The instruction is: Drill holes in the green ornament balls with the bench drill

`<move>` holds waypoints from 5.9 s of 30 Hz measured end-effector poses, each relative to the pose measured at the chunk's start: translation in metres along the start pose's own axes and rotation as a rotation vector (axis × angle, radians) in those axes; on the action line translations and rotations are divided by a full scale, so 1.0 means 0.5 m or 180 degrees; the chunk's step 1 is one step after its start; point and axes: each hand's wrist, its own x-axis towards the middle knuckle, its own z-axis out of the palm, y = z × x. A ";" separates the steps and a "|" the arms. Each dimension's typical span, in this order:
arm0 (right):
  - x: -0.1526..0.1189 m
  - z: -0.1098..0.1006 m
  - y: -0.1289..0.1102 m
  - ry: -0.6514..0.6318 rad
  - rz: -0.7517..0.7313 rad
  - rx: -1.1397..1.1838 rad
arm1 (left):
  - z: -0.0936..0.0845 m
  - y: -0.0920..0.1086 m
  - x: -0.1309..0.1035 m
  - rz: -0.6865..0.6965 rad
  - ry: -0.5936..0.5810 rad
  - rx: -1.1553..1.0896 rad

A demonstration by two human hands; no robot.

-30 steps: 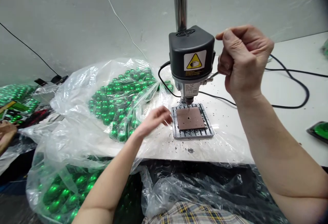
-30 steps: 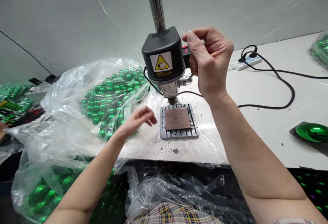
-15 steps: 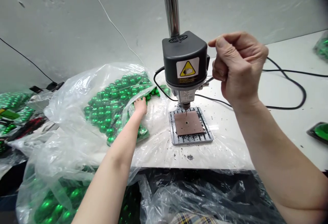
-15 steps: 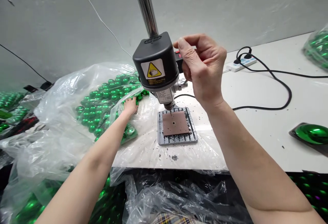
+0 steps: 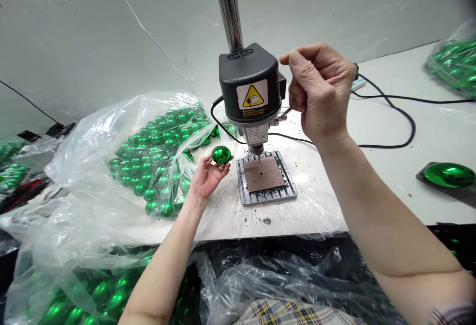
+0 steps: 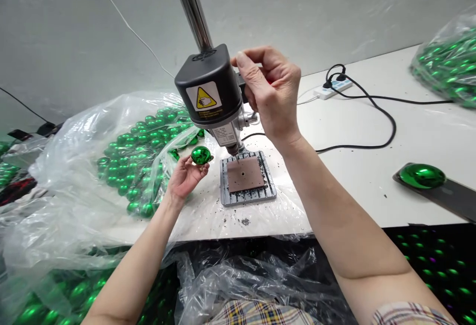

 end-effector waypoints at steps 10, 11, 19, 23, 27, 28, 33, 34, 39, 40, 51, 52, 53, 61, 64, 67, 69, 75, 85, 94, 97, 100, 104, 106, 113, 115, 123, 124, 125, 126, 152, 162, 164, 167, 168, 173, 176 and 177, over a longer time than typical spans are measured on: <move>0.002 0.001 0.000 0.0014 0.0227 -0.0106 | 0.072 -0.153 -0.007 0.0479 0.0057 0.1095; 0.001 0.001 -0.001 0.0009 0.0216 -0.0070 | 0.074 -0.158 -0.003 0.0533 0.0095 0.1178; -0.001 0.000 -0.011 0.0011 0.0123 0.0136 | 0.096 -0.153 0.010 0.0709 0.0201 0.1826; -0.003 -0.002 -0.017 0.0017 0.0200 0.0067 | 0.097 -0.152 0.016 0.0881 0.0457 0.2049; -0.004 -0.003 -0.019 -0.0017 0.0119 0.0234 | 0.086 -0.159 0.018 0.0946 0.0541 0.2199; -0.005 -0.003 -0.019 -0.0035 0.0119 0.0287 | 0.085 -0.160 0.018 0.0973 0.0646 0.2273; -0.006 -0.002 -0.024 -0.0053 0.0160 0.0381 | 0.092 -0.156 0.012 0.1914 0.1712 0.2935; -0.007 -0.002 -0.024 -0.0031 0.0192 0.0325 | 0.094 -0.155 0.007 0.2249 0.1818 0.3025; -0.008 -0.002 -0.024 -0.0034 0.0281 0.0167 | 0.110 -0.177 -0.041 0.4066 0.0860 0.3212; -0.008 -0.003 -0.023 -0.0058 0.0262 0.0186 | 0.116 -0.189 -0.051 0.4131 0.0435 0.3461; -0.004 0.003 -0.012 -0.0104 0.0129 0.0277 | 0.139 -0.300 -0.045 0.2984 -0.0162 0.4868; -0.004 0.002 -0.012 -0.0124 0.0132 0.0323 | 0.134 -0.299 -0.044 0.2963 -0.0188 0.4873; -0.004 0.002 -0.012 -0.0128 0.0141 0.0376 | 0.130 -0.297 -0.042 0.2938 -0.0222 0.4877; -0.005 0.002 -0.019 -0.0091 0.0326 0.0139 | 0.147 -0.285 -0.063 0.2850 0.0135 0.3449; -0.003 0.001 -0.016 -0.0148 0.0352 0.0234 | 0.127 -0.253 -0.081 0.2155 0.0631 0.2375; -0.003 0.001 -0.017 -0.0133 0.0379 0.0294 | 0.093 -0.198 -0.078 0.1372 0.0698 0.1669; -0.002 0.003 -0.018 -0.0113 0.0347 0.0439 | 0.075 -0.162 -0.064 0.0995 0.0499 0.1369; 0.006 0.009 -0.015 -0.0042 0.0306 0.0556 | 0.063 -0.120 -0.010 0.0711 0.0236 0.1363; 0.009 0.012 -0.012 -0.0067 0.0387 0.0248 | 0.073 -0.156 0.037 0.0946 -0.0039 0.2036; 0.006 0.013 -0.029 0.0069 0.0423 0.0409 | 0.087 -0.179 0.027 0.1541 0.0022 0.3029; 0.009 0.012 -0.027 -0.0001 0.0406 0.0321 | 0.095 -0.186 0.018 0.1734 0.0026 0.3227; 0.011 0.008 -0.021 -0.0132 0.0313 0.0257 | 0.098 -0.188 0.017 0.1732 0.0056 0.3118; -0.002 0.001 -0.014 -0.0088 -0.0066 0.0515 | 0.096 -0.184 0.023 0.1712 0.0052 0.3081; -0.018 -0.004 -0.010 -0.0075 -0.0117 0.0316 | 0.093 -0.183 0.025 0.1726 0.0034 0.3082; -0.081 -0.025 0.003 -0.0001 -0.0392 0.0154 | 0.088 -0.189 0.028 0.1690 0.0013 0.3022; -0.091 -0.027 0.002 0.0026 -0.0437 0.0252 | 0.087 -0.190 0.028 0.1684 -0.0011 0.3004; -0.127 -0.044 0.013 -0.0037 -0.0696 0.0485 | 0.088 -0.189 0.025 0.1665 -0.0039 0.3014; -0.131 -0.048 0.019 -0.0036 -0.0726 0.0417 | 0.088 -0.189 0.025 0.1663 -0.0031 0.3009; -0.136 -0.051 0.026 -0.0026 -0.0754 0.0335 | 0.089 -0.189 0.025 0.1663 -0.0024 0.2997; -0.140 -0.054 0.035 -0.0002 -0.0792 0.0252 | 0.089 -0.188 0.025 0.1660 -0.0027 0.2980; 0.031 0.025 -0.019 0.0276 0.0511 0.0704 | 0.049 -0.360 -0.291 0.0063 -0.2125 0.4666; 0.038 0.018 -0.008 0.0378 0.0554 0.0758 | 0.076 -0.249 -0.285 -0.0445 -0.2883 0.4947; 0.037 0.017 -0.005 0.0360 0.0502 0.0810 | 0.093 -0.134 -0.261 -0.0285 -0.3081 0.3675; 0.033 0.017 -0.006 0.0332 0.0493 0.0837 | 0.070 0.011 -0.156 0.0612 -0.1592 0.2984; 0.032 0.018 -0.007 0.0324 0.0474 0.0837 | 0.048 0.045 -0.109 0.0917 -0.1047 0.3136; 0.026 0.019 -0.017 0.0309 0.0411 0.0839 | -0.101 0.121 0.090 0.1001 0.1392 0.4946; 0.025 0.019 -0.018 0.0301 0.0494 0.0855 | -0.164 0.131 0.130 0.0861 0.1654 0.5068; 0.025 0.019 -0.018 0.0298 0.0473 0.0888 | -0.177 0.133 0.134 0.0836 0.1685 0.5074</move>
